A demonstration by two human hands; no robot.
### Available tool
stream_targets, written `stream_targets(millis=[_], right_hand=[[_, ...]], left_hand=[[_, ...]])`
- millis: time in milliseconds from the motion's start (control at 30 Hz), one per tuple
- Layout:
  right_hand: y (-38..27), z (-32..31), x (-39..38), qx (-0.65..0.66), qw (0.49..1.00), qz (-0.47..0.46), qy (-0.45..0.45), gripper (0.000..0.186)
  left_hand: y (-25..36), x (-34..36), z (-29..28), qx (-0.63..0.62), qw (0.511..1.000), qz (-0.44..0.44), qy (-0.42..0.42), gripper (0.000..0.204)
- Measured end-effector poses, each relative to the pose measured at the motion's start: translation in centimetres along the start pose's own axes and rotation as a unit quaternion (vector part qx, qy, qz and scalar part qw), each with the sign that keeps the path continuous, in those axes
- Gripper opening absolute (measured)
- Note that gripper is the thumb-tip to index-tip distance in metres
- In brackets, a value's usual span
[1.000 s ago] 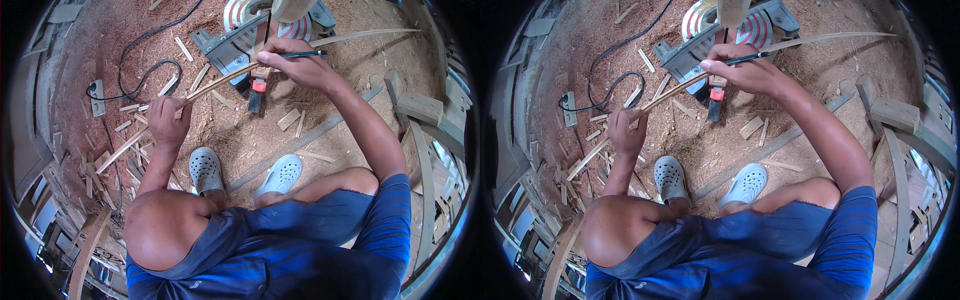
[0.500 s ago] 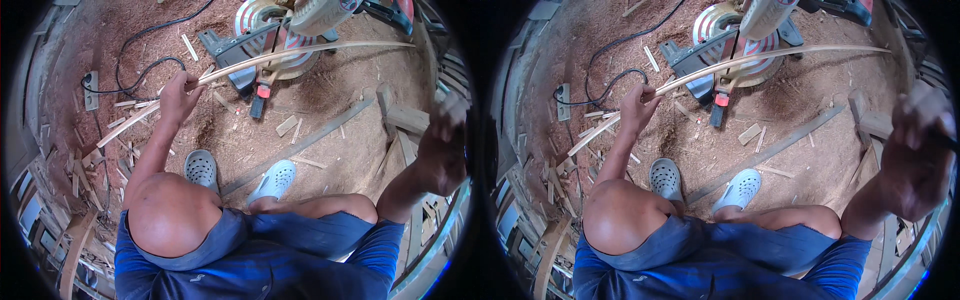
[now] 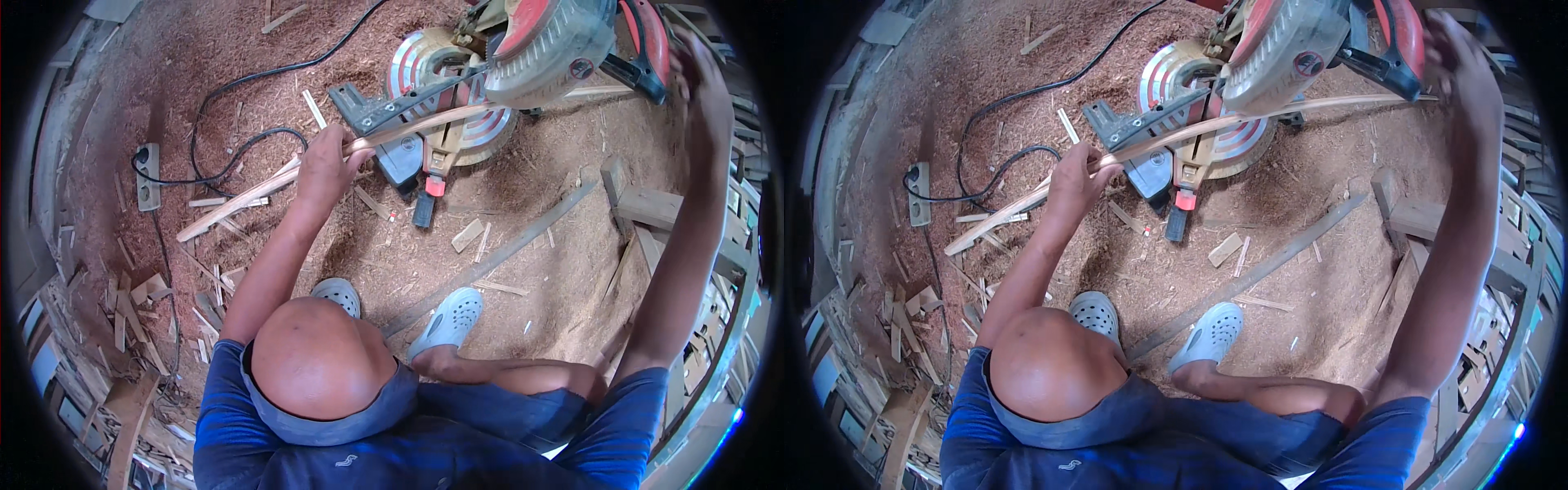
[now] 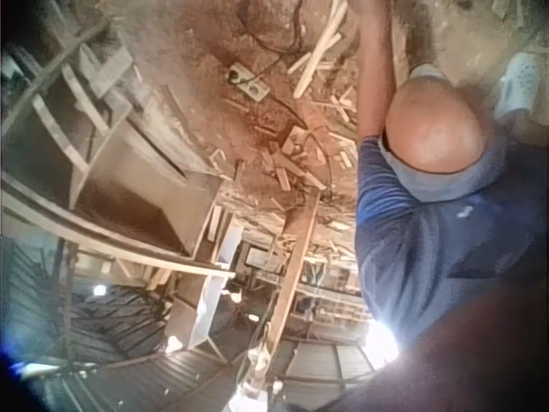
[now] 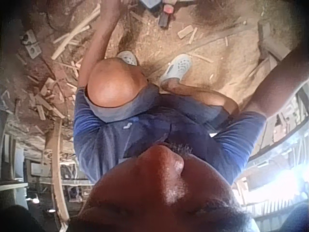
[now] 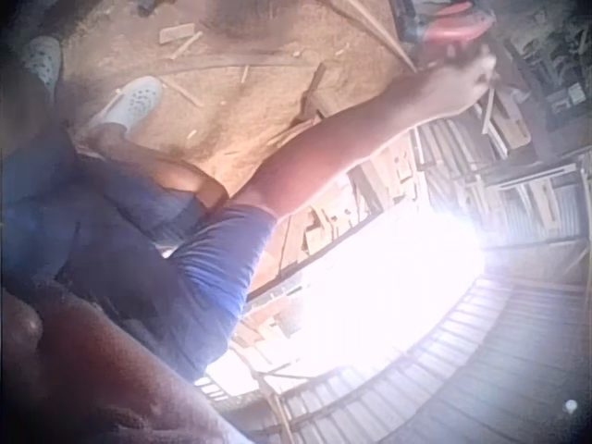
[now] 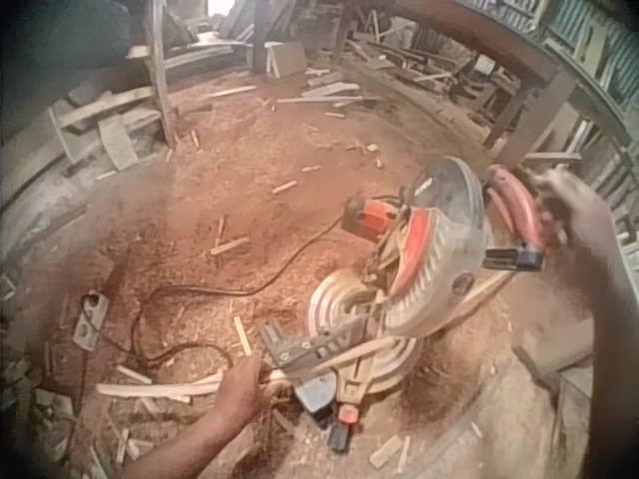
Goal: The person measures and marks wooden trim pieces against a door panel with a pencil, cuts them with a miter saw, and fits the cut pieces onto the door panel.
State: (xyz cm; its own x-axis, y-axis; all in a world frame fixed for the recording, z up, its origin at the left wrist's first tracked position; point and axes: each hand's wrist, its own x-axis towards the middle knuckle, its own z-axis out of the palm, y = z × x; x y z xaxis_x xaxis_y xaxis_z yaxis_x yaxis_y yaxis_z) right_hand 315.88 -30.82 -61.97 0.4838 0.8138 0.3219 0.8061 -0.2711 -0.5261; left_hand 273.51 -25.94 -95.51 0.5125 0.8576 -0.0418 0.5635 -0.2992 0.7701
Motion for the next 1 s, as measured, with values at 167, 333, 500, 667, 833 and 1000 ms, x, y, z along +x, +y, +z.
stream_targets(millis=[167, 333, 500, 667, 833, 1000], right_hand=[[-4.1, 5.6, 6.5, -0.07, 0.989, 0.129, -0.016, 0.042], [-1.4, 5.5, 9.1, -0.191, 0.962, 0.145, -0.134, 0.047], [1.8, 3.6, 9.5, -0.218, 0.941, 0.211, -0.149, 0.051], [2.7, 6.7, -0.2, -0.018, 0.967, 0.255, 0.02, 0.051], [-0.8, 7.7, -8.2, 0.203, 0.918, 0.32, 0.12, 0.056], [-2.6, 9.4, -11.2, 0.215, 0.901, 0.344, 0.154, 0.062]], left_hand=[[-0.3, 1.2, -2.8, 0.161, 0.97, -0.086, -0.162, 0.064], [-0.3, 0.4, -2.0, 0.138, 0.981, -0.082, -0.104, 0.059], [-0.4, 0.7, 0.9, 0.119, 0.987, -0.086, -0.059, 0.054], [0.1, 0.5, 1.1, 0.116, 0.985, -0.116, -0.043, 0.056], [1.8, 1.6, 2.3, 0.068, 0.988, -0.133, -0.04, 0.058], [-0.3, 2.2, 1.1, 0.052, 0.985, -0.139, -0.094, 0.06]])
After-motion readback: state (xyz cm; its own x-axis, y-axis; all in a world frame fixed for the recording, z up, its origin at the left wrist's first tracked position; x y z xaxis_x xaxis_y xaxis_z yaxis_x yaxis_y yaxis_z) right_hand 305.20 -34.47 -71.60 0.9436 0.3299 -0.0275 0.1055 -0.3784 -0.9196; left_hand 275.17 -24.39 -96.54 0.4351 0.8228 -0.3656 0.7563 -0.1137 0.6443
